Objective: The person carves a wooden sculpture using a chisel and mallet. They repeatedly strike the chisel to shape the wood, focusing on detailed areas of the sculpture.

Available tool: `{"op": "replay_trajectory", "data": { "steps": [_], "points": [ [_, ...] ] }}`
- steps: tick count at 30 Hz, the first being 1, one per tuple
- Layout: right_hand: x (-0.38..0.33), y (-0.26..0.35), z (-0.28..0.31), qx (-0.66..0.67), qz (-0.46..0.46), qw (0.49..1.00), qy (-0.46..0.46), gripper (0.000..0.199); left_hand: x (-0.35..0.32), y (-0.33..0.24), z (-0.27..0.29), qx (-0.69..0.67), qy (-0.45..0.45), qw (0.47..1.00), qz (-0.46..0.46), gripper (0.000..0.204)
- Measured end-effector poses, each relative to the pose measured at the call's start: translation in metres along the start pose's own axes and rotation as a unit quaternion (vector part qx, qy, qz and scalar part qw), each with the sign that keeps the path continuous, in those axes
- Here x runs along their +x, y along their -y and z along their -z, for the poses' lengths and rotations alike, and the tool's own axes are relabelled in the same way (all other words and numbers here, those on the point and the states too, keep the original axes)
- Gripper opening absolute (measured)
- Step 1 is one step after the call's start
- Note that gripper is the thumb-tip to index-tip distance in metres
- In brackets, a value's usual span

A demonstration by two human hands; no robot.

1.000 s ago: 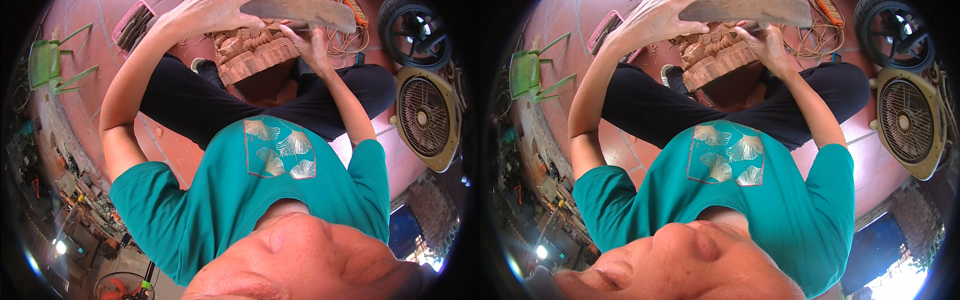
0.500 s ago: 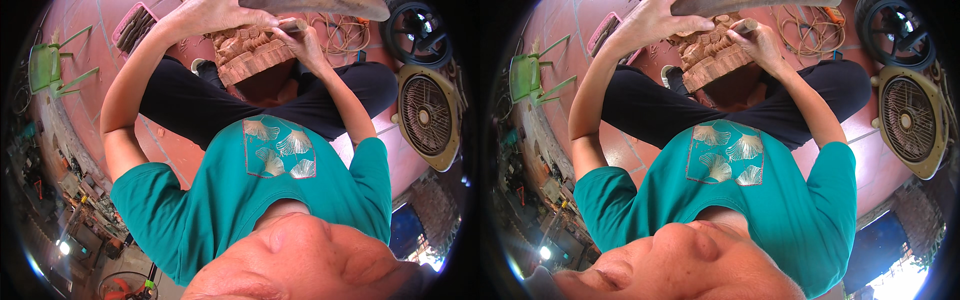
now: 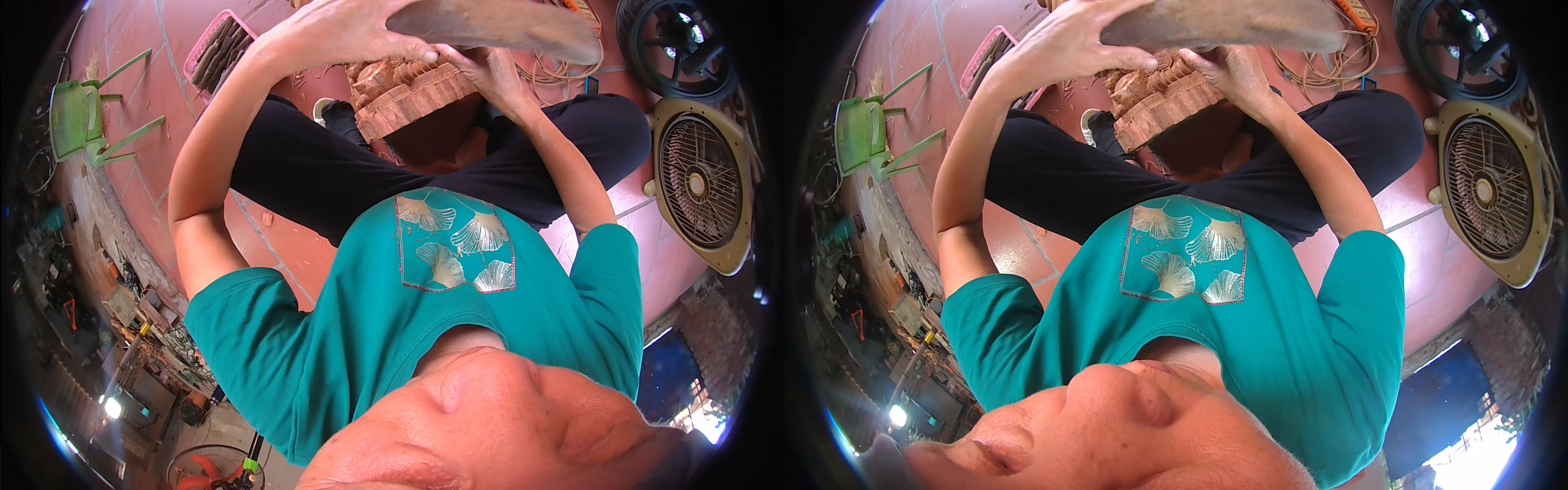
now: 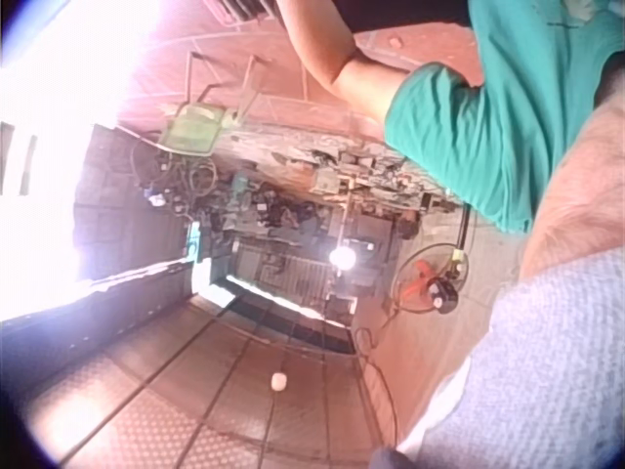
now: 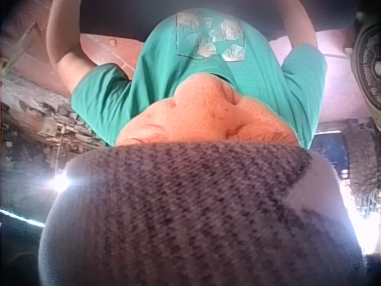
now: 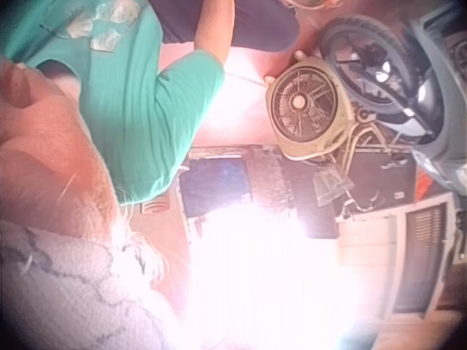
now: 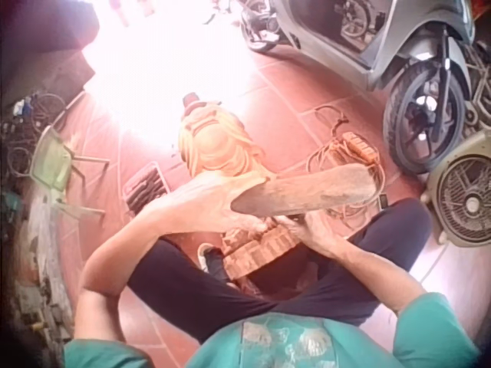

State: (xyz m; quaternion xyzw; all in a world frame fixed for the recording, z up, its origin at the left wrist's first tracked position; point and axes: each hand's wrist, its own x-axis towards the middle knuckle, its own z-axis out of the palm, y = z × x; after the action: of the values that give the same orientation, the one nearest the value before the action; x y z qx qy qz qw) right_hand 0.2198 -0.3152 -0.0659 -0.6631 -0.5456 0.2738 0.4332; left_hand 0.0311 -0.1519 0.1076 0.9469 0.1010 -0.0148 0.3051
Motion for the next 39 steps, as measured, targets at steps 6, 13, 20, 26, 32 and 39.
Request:
{"op": "replay_trajectory", "data": {
  "steps": [6,13,20,26,32,39],
  "points": [
    [0.003,-0.006,0.014,0.078,-0.022,0.997,0.011,0.022,0.002,0.012,0.0,0.033,-0.021,0.999,0.014,0.066],
    [0.011,-0.017,0.032,0.02,-0.04,0.999,0.004,0.025,0.003,0.012,0.007,0.051,-0.061,0.995,0.055,0.064],
    [0.018,0.0,0.026,-0.043,-0.004,0.997,0.058,0.024,0.005,0.02,0.003,0.057,-0.087,0.995,0.004,0.066],
    [0.023,0.004,0.018,-0.056,0.048,0.995,0.07,0.028,0.009,0.003,0.014,-0.052,-0.075,0.992,0.088,0.062],
    [0.024,0.009,0.014,-0.094,0.071,0.989,0.087,0.032,0.007,0.021,0.006,-0.104,-0.175,0.979,-0.024,0.063],
    [0.027,0.019,0.016,-0.115,0.041,0.987,0.107,0.035,-0.001,0.011,-0.001,-0.137,-0.171,0.974,0.062,0.07]
  ]
}}
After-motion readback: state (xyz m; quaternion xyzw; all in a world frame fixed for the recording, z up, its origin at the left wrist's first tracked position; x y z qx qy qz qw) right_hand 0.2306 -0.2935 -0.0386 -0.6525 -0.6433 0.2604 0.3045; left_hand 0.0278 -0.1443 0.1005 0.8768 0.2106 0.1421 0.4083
